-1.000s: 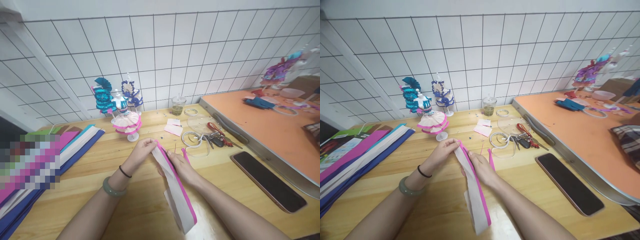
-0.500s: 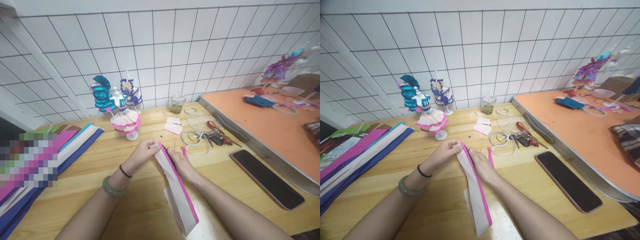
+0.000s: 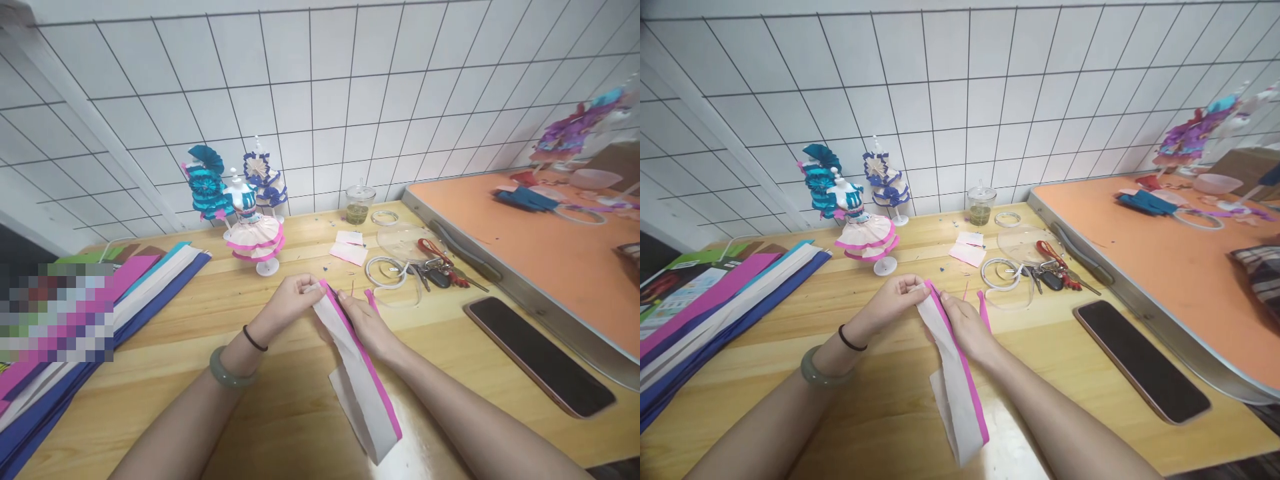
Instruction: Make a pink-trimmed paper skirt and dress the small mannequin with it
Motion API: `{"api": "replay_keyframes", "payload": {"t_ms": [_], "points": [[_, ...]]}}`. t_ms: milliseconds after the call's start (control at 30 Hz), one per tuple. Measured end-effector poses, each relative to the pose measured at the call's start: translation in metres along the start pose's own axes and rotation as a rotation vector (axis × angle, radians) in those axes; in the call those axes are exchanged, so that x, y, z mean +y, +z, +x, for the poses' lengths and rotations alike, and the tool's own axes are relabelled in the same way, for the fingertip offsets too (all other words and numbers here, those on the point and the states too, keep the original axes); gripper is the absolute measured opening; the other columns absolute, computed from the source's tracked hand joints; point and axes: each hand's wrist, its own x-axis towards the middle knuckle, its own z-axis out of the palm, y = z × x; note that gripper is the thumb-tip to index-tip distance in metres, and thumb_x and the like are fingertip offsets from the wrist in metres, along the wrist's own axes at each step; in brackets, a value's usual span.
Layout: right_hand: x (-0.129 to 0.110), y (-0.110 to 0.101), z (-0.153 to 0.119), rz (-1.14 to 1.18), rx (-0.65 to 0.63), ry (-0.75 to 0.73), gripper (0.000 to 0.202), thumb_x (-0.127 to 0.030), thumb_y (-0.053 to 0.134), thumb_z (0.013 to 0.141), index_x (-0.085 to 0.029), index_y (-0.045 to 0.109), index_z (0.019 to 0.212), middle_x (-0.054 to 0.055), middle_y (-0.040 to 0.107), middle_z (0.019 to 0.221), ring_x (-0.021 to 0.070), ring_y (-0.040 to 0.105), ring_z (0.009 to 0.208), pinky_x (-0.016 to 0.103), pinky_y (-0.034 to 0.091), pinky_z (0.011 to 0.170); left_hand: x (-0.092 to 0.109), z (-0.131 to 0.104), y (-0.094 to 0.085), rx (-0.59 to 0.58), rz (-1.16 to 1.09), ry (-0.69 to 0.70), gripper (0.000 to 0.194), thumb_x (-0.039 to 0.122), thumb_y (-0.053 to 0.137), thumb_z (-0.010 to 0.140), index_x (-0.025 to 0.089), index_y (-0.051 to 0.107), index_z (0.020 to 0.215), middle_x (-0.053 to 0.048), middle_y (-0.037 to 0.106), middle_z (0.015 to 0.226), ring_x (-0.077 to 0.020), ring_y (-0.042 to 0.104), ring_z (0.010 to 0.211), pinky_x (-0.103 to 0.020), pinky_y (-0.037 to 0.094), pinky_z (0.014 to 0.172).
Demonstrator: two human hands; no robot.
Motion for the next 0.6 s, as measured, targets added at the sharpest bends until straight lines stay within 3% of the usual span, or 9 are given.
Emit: {"api": "replay_keyframes", "payload": {"t_ms": [167, 600], "points": [[0.0026, -0.0013, 0.0009, -0.018, 0.034, -0.053, 0.045, -0.053, 0.033, 0.092, -0.019, 0.059, 0.078, 0.004, 0.066, 0.081, 0.0229, 0.058, 0.089, 0.035, 0.041, 0.086, -0.0030, 0.0002, -0.0006, -0.040, 0.039, -0.008, 0.021, 0.032, 0.061, 0.075, 0.014, 0.055, 0.066, 0.001, 0.054, 0.062, -0.0095, 0.049, 0.058, -0.022, 0.037, 0.059], [0.0063, -0.0001, 0.0022, -0.036, 0.048, -0.079, 0.044, -0.053, 0.032, 0.092, -0.020, 0.051, 0.070, 0.001, 0.056, 0.070, 0.0200, 0.055, 0.077, 0.032, 0.041, 0.077, -0.0042, -0.0006, 0.0055, -0.051, 0.003, -0.039, 0.021, 0.032, 0.061, 0.074, 0.013, 0.057, 0.064, 0.002, 0.057, 0.061, -0.0088, 0.051, 0.058, -0.022, 0.039, 0.061]]}}
